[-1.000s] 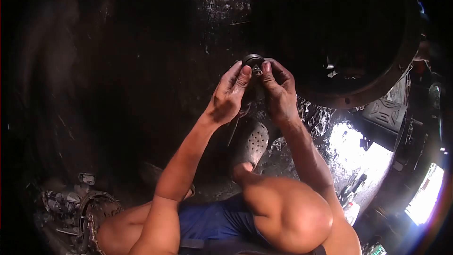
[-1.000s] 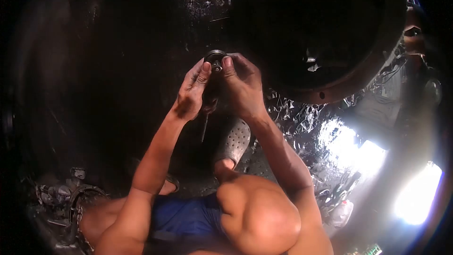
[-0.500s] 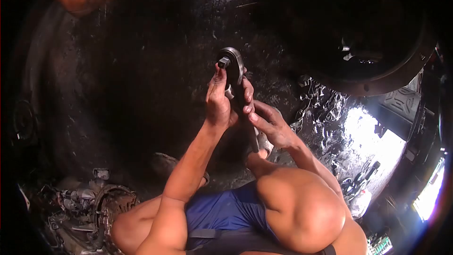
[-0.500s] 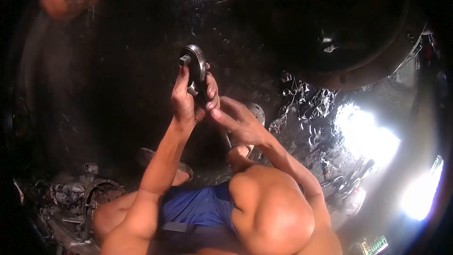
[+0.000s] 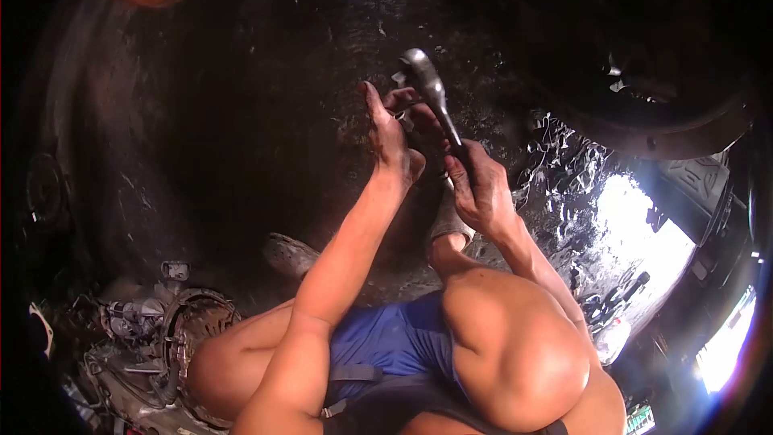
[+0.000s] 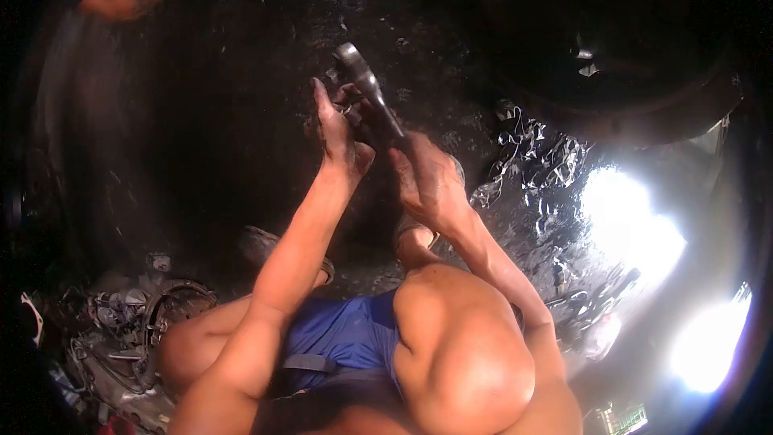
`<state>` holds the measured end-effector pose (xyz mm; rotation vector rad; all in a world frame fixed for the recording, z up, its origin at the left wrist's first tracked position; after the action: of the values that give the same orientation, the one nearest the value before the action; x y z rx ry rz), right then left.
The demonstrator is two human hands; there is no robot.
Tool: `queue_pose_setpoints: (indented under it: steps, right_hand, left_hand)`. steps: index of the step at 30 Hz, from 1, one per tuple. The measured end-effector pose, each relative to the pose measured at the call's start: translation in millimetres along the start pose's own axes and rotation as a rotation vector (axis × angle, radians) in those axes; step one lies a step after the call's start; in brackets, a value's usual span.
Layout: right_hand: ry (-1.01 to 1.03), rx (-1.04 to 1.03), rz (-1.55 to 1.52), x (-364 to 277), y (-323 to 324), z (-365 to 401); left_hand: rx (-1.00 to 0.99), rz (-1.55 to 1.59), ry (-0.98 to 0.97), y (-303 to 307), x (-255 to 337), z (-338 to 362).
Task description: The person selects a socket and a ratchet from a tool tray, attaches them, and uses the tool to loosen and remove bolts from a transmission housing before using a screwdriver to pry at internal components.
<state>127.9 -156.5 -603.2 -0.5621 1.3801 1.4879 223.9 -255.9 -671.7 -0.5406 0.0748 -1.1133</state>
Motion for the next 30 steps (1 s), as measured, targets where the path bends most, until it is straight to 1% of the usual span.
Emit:
queue_pose_setpoints:
  steps: [1,2,4,5,6,8,9,12,13,15,16,17,20,21,22,23,25,28,30]
  right_hand:
    - [0.044,0.061,-0.028,0,4,2]
    - [-0.009,0.025,-0.098,3,6,4]
    - [-0.121,-0.042,-0.238,8,17,11]
    - [-0.231,-0.056,-0.421,14,17,19]
    - [-0.405,-0.161,-0.543,21,18,29]
    - [-0.318,-0.154,-0.638,17,19,34]
    - [-0.314,-0.173,-0.633,17,20,38]
    - [-0.284,-0.235,-0.614,15,23,44]
    - [-0.268,-0.246,-0.61,14,24,45]
    - [-0.246,-0.245,-0.566,9,28,44]
    - [-0.221,-0.278,-0.529,5,32,43]
    - [-0.198,-0.307,-0.491,1,38,41]
    - [-0.075,-0.351,-0.375,-9,54,35]
    - [-0.052,-0.365,-0.355,-15,60,32]
    - [-0.027,-0.377,-0.335,-19,63,32]
    - [0.006,-0.341,-0.32,-22,66,32]
    - [-0.001,-0.333,-0.28,-22,70,34]
    - [-0.005,-0.314,-0.258,-23,73,36]
    - [0.004,-0.3,-0.234,-22,72,35]
  left_hand:
    - [-0.239,-0.033,0.032,5,1,-5]
    - [-0.275,-0.154,-0.031,17,3,-14]
    - [-0.35,-0.402,-0.152,13,14,-13]
    - [-0.366,-0.435,-0.22,10,21,-8]
    - [-0.415,-0.421,-0.279,0,33,-1]
    - [-0.537,-0.606,-0.385,-25,56,22]
    - [-0.566,-0.745,-0.384,-35,66,36]
    - [-0.633,-1.131,-0.521,-51,76,52]
    - [-0.698,-1.2,-0.572,-54,76,54]
    - [-0.714,-1.238,-0.51,-58,78,62]
    - [-0.728,-1.258,-0.474,-60,76,66]
    - [-0.753,-1.251,-0.507,-61,73,69]
    - [-0.853,-1.131,-0.547,-67,64,78]
    - [-0.84,-1.086,-0.48,-64,59,77]
    - [-0.854,-1.084,-0.506,-66,58,78]
    - [-0.866,-1.082,-0.534,-69,57,80]
    - [-0.903,-1.077,-0.585,-76,58,83]
    - [-0.936,-1.213,-0.637,-86,62,86]
    - [-0.935,-1.246,-0.629,-83,66,83]
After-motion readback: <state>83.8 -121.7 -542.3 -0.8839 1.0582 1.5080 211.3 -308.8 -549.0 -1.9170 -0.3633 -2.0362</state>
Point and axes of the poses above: each hand's wrist, its own z-axis away from the middle knuckle, its own y-axis out of the back of the hand, x = y × z, the point moved 6 cm from there along -z, towards the middle knuckle, and after that the axes turned 6 degrees about y, right-handed, at the moved point
